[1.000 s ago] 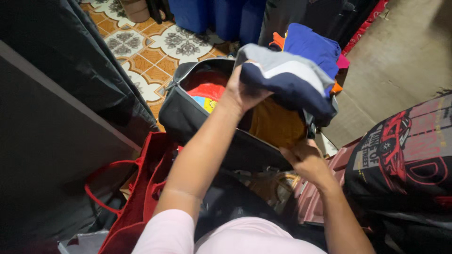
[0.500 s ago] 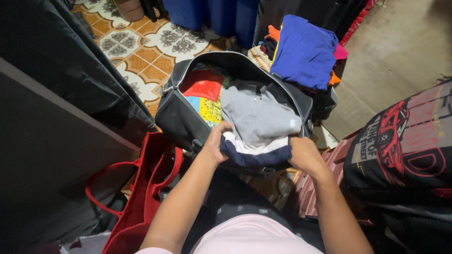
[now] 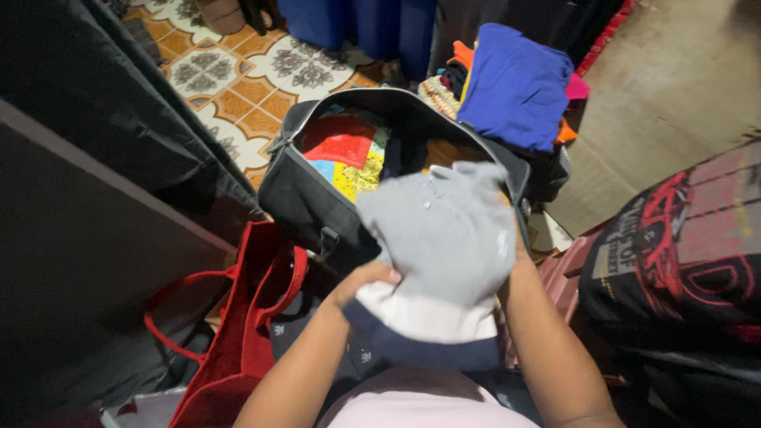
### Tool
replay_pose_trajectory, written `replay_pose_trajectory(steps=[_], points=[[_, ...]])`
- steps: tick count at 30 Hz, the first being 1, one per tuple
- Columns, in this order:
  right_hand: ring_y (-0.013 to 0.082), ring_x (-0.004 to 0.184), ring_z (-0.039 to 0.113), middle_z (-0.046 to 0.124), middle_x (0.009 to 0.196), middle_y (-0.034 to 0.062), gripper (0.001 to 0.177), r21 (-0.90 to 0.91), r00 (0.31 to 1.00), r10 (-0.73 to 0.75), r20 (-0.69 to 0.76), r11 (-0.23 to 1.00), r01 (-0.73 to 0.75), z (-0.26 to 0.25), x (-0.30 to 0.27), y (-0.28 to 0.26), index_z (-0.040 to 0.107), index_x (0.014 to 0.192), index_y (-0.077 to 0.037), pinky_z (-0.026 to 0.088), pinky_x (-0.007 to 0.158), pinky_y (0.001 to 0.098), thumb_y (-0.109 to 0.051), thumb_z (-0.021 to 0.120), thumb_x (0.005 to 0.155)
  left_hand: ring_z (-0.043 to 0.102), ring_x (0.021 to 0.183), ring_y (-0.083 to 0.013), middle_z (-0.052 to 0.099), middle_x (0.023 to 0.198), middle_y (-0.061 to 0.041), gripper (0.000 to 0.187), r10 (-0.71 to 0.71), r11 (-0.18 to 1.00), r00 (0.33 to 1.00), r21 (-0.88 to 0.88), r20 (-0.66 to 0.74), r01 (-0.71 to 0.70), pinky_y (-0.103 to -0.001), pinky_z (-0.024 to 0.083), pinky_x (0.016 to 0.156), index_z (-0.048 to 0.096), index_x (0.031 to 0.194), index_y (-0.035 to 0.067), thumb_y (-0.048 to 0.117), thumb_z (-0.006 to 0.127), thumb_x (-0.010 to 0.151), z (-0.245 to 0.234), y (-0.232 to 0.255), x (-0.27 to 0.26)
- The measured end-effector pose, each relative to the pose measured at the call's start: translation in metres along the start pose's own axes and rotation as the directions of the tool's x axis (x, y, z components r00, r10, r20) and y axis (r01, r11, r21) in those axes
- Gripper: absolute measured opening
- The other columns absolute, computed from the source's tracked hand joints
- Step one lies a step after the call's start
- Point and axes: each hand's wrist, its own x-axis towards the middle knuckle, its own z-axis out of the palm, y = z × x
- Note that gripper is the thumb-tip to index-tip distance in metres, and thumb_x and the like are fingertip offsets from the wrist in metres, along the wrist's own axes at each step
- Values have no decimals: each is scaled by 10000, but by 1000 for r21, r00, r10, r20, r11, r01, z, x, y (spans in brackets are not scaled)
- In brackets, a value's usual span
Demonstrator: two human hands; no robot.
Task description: The person packs folded clothes into a black duffel bag. They place a blue shirt, a multicolored patchwork cloth, a yellow t-shirt, a gray hoodie, a blue t-shirt, a red and black t-shirt, a green t-shirt, and another yellow t-shirt into the bag one by one, pressing each item down to fit.
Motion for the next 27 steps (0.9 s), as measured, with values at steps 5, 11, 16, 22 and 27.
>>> replay_pose_trajectory(steps=[5, 11, 16, 22, 27], points=[[399, 938, 674, 728, 973, 219, 315, -102, 998, -45, -43, 994, 40, -1, 28, 10, 747, 1031, 27, 533, 814, 463, -161, 687, 786, 688, 1138, -300, 690, 1254, -160, 492, 224, 975, 972, -3, 67, -224, -485, 537, 1037, 606, 1314, 9, 231, 668, 879, -4, 47, -26], [373, 950, 673, 728, 998, 202, 319, -245, 987, -101, -126, 967, 68, -30, 64, 14, 741, 1055, 28, 534, 827, 446, -142, 695, 789, 677, 1023, -340, 705, 1097, -211, 418, 330, 733, 926, 569, 184, -374, -493, 450, 1012, 667, 1185, 27, 386, 581, 989, 31, 112, 38], [352, 959, 673, 728, 1018, 188, 326, -360, 978, -147, -145, 929, 86, -52, 106, 6, 735, 1076, 29, 534, 839, 432, -126, 701, 792, 678, 894, -344, 736, 930, -217, 515, 182, -445, 974, 894, 134, -40, -470, 384, 965, 741, 1050, 89, 538, 487, 1031, 63, 38, 32], [326, 971, 672, 727, 1043, 171, 336, -493, 974, -177, -144, 866, 84, -78, 126, -6, 729, 1101, 29, 534, 853, 415, -108, 710, 795, 707, 872, -275, 760, 892, -113, 539, 462, -541, 845, 840, 270, 27, -471, 373, 960, 763, 915, 93, 606, 600, 880, 69, -8, -2], [305, 980, 671, 727, 1063, 156, 346, -555, 968, -210, -137, 825, 100, -64, 136, -12, 724, 1121, 30, 535, 864, 401, -92, 716, 797, 705, 925, -262, 761, 929, -99, 551, 385, -531, 908, 844, 165, 73, -463, 377, 972, 757, 955, 90, 619, 646, 850, 71, -15, 6]])
